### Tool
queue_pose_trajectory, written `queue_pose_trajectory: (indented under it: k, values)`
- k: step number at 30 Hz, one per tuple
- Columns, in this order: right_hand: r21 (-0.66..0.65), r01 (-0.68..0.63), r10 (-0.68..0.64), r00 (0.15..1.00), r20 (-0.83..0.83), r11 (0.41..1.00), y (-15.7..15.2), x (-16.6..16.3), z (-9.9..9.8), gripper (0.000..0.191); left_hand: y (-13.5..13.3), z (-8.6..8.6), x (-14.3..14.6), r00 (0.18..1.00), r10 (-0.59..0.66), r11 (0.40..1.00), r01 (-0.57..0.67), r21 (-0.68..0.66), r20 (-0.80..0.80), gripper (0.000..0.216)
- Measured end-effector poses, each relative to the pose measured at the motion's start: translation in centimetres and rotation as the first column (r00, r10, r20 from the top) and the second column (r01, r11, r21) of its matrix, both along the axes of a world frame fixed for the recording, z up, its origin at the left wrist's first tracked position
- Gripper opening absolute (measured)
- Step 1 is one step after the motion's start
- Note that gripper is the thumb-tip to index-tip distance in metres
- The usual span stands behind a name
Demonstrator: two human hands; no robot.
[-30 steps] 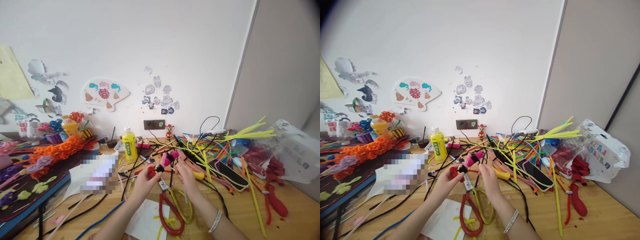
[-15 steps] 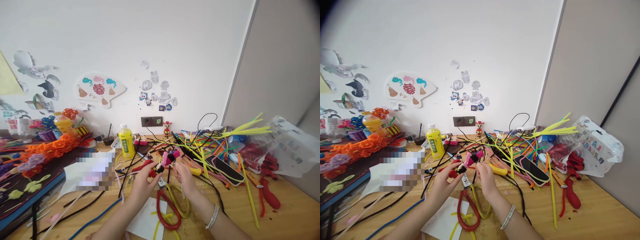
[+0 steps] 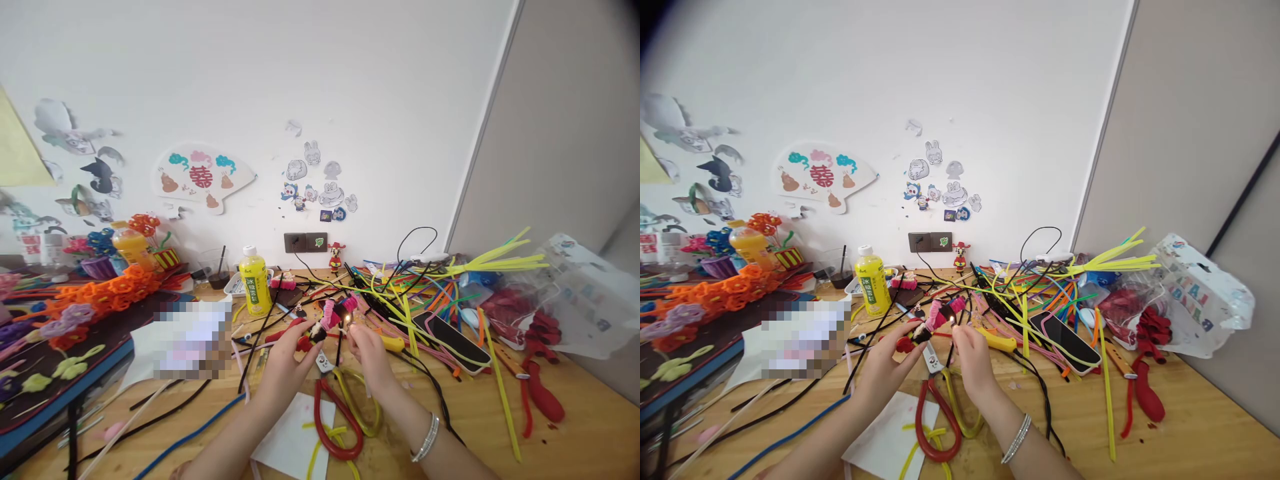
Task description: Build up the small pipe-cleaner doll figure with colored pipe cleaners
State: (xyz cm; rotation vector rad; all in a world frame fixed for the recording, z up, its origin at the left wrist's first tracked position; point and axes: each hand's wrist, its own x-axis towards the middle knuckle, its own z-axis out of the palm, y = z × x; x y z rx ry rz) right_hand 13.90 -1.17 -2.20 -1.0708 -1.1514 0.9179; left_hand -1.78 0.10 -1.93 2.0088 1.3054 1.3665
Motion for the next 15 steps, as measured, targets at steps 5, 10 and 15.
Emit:
queue_pose_trajectory:
  k: [5, 10, 15]
  values:
    - [0.069, 0.034, -0.045, 0.986, 0.161, 0.997, 0.08, 0.21, -0.43, 0.031, -0.08, 0.06, -0.05, 1.0, -0.005, 1.0, 0.006, 0.017, -0.025, 0.032]
    - [0.079, 0.061, -0.078, 0.969, 0.234, 0.995, -0.07, 0.22, -0.39, 0.032, -0.22, 0.15, -0.04, 1.0, -0.026, 1.0, 0.026, 0.005, -0.003, 0.031]
    - [0.094, 0.109, -0.128, 0.964, 0.232, 0.99, 0.12, 0.66, -0.15, 0.032, -0.15, -0.13, -0.11, 0.997, -0.025, 0.999, 0.027, 0.026, -0.068, 0.032]
